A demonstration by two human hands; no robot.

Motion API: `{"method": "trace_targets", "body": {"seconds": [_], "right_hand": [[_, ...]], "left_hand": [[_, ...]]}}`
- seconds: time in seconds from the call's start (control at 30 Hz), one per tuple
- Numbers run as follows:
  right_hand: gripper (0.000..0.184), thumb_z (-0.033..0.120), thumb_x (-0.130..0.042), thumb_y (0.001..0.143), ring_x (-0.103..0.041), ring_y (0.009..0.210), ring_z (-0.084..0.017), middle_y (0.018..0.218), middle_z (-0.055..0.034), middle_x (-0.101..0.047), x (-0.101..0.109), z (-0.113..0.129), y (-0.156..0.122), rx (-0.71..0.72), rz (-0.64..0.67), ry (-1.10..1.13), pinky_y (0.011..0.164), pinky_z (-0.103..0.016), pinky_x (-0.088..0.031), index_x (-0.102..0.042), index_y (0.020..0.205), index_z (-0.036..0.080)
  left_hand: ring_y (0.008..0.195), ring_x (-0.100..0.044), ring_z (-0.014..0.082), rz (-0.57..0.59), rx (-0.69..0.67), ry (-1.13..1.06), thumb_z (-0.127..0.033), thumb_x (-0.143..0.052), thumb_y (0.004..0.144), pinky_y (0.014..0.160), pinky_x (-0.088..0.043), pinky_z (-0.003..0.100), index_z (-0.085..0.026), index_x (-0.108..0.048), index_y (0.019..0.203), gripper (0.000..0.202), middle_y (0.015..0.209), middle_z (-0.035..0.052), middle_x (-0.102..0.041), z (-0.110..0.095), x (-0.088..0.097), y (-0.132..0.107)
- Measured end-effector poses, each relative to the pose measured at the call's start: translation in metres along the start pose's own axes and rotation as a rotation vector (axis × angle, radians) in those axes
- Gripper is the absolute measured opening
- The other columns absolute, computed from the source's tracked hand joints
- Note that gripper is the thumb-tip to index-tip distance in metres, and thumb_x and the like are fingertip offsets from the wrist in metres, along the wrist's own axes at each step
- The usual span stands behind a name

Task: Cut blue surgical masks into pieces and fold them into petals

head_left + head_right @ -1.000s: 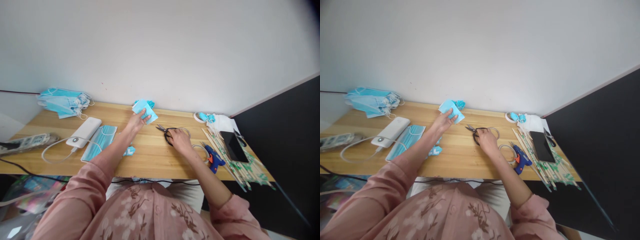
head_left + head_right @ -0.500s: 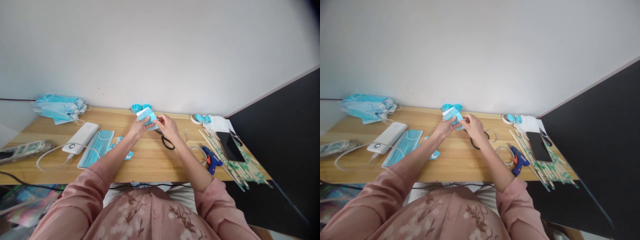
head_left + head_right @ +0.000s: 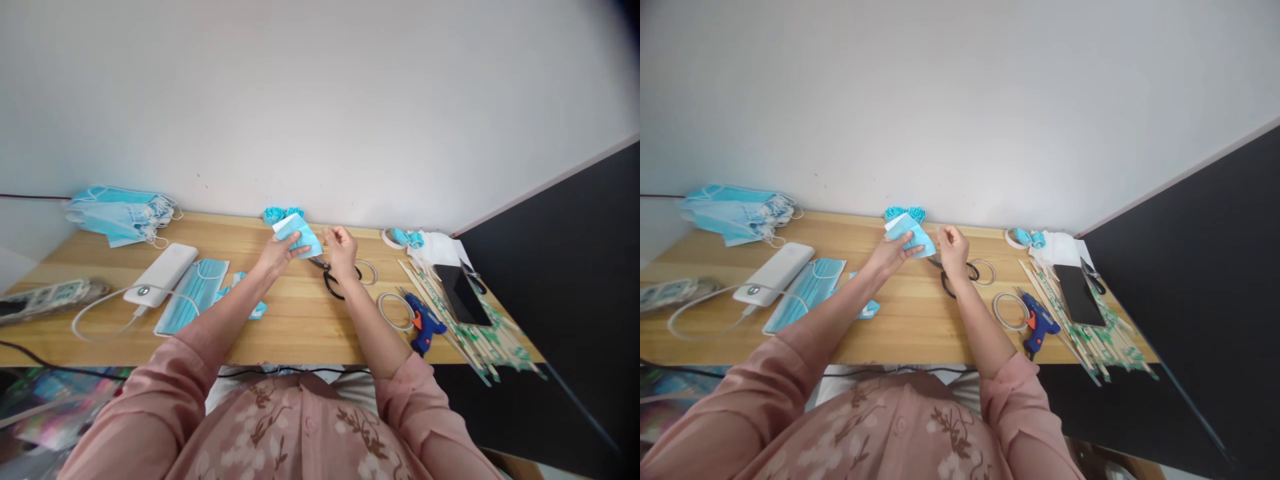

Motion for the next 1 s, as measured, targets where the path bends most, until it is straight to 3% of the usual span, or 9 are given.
{"method": "trace_targets", "body": {"seconds": [0.1,0.23,0.3,0.43,0.53,0.67,0.8,0.87,1.0], "right_hand": [[0.037,0.056,-0.056,0.086,-0.05,0.064,-0.013,0.065,0.0026,-0.054,0.006,0.003,0.007,0.015,-0.026,0.056,0.066,-0.025,-0.044,-0.055,0.073,0.021],[0.034,0.053,-0.06,0.085,-0.06,0.078,-0.015,0.084,-0.0012,-0.065,-0.009,0.013,0.011,0.07,0.207,0.049,0.076,-0.027,-0.048,-0.065,0.093,0.02],[0.03,0.049,-0.065,0.081,-0.058,0.078,-0.015,0.083,-0.0003,-0.064,-0.018,0.016,0.009,0.115,0.291,-0.039,0.076,-0.026,-0.047,-0.066,0.09,0.021],[0.031,0.045,-0.065,0.08,-0.046,0.064,-0.012,0.065,0.0039,-0.05,-0.021,0.007,0.003,0.112,0.21,-0.123,0.064,-0.024,-0.041,-0.054,0.066,0.021],[0.037,0.049,-0.065,0.08,-0.039,0.059,-0.01,0.061,0.0055,-0.043,-0.018,-0.009,-0.001,0.038,0.157,-0.017,0.057,-0.023,-0.036,-0.049,0.063,0.021],[0.036,0.053,-0.067,0.077,-0.04,0.059,-0.011,0.062,0.0049,-0.047,-0.012,-0.025,0.001,-0.068,0.071,0.129,0.057,-0.023,-0.039,-0.054,0.068,0.021],[0.036,0.055,-0.064,0.079,-0.05,0.065,-0.013,0.067,0.0022,-0.055,-0.005,-0.027,0.007,-0.086,-0.009,0.196,0.067,-0.025,-0.046,-0.056,0.071,0.02],[0.035,0.055,-0.064,0.08,-0.055,0.072,-0.014,0.075,0.0,-0.062,-0.004,-0.023,0.008,-0.07,0.025,0.221,0.073,-0.026,-0.049,-0.062,0.08,0.02],[0.039,0.05,-0.072,0.073,-0.06,0.076,-0.015,0.085,-0.0008,-0.068,-0.015,-0.022,0.002,-0.083,0.249,0.239,0.071,-0.026,-0.05,-0.068,0.097,0.02]], "left_hand": [[0.076,-0.069,0.0153,0.01,-0.002,-0.003,-0.018,-0.091,0.058,0.078,-0.064,0.037,-0.015,-0.071,0.09,0.038,0.084,0.0003,-0.073,0.001,0.001,0.001],[0.075,-0.069,0.0159,0.061,0.023,0.027,-0.024,-0.095,0.051,0.073,-0.064,0.033,-0.014,-0.072,0.091,0.047,0.084,0.0025,-0.074,0.007,-0.001,-0.001],[0.075,-0.069,0.0161,0.074,0.025,0.062,-0.027,-0.095,0.051,0.072,-0.063,0.033,-0.013,-0.073,0.09,0.048,0.085,0.0037,-0.074,0.009,-0.002,-0.002],[0.078,-0.07,0.0188,0.099,0.037,0.191,-0.031,-0.094,0.052,0.071,-0.062,0.034,-0.012,-0.074,0.089,0.046,0.087,0.006,-0.075,0.011,-0.002,-0.004],[0.076,-0.07,0.0205,0.116,0.065,0.304,-0.032,-0.094,0.053,0.069,-0.062,0.035,-0.011,-0.075,0.09,0.046,0.085,0.0067,-0.075,0.013,-0.001,-0.004],[0.074,-0.07,0.0206,0.155,0.138,0.366,-0.028,-0.093,0.055,0.07,-0.063,0.037,-0.011,-0.075,0.088,0.041,0.083,0.0077,-0.075,0.018,0.0,-0.003],[0.069,-0.069,0.02,0.174,0.151,0.347,-0.029,-0.094,0.054,0.068,-0.062,0.037,-0.01,-0.074,0.086,0.041,0.08,0.0085,-0.074,0.019,0.0,-0.004],[0.069,-0.069,0.0191,0.171,0.141,0.333,-0.029,-0.094,0.054,0.066,-0.062,0.036,-0.011,-0.075,0.087,0.042,0.081,0.0082,-0.075,0.018,0.0,-0.005],[0.069,-0.068,0.0176,0.173,0.124,0.325,-0.032,-0.094,0.052,0.06,-0.061,0.03,-0.012,-0.076,0.088,0.045,0.082,0.0072,-0.075,0.016,-0.002,-0.007]]}}
Point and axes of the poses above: each hand's wrist, its own y-axis towards the middle knuckle, its own x-axis out of the back of the hand, z = x × y, the point moved 5 cm from there along y, towards the middle knuckle
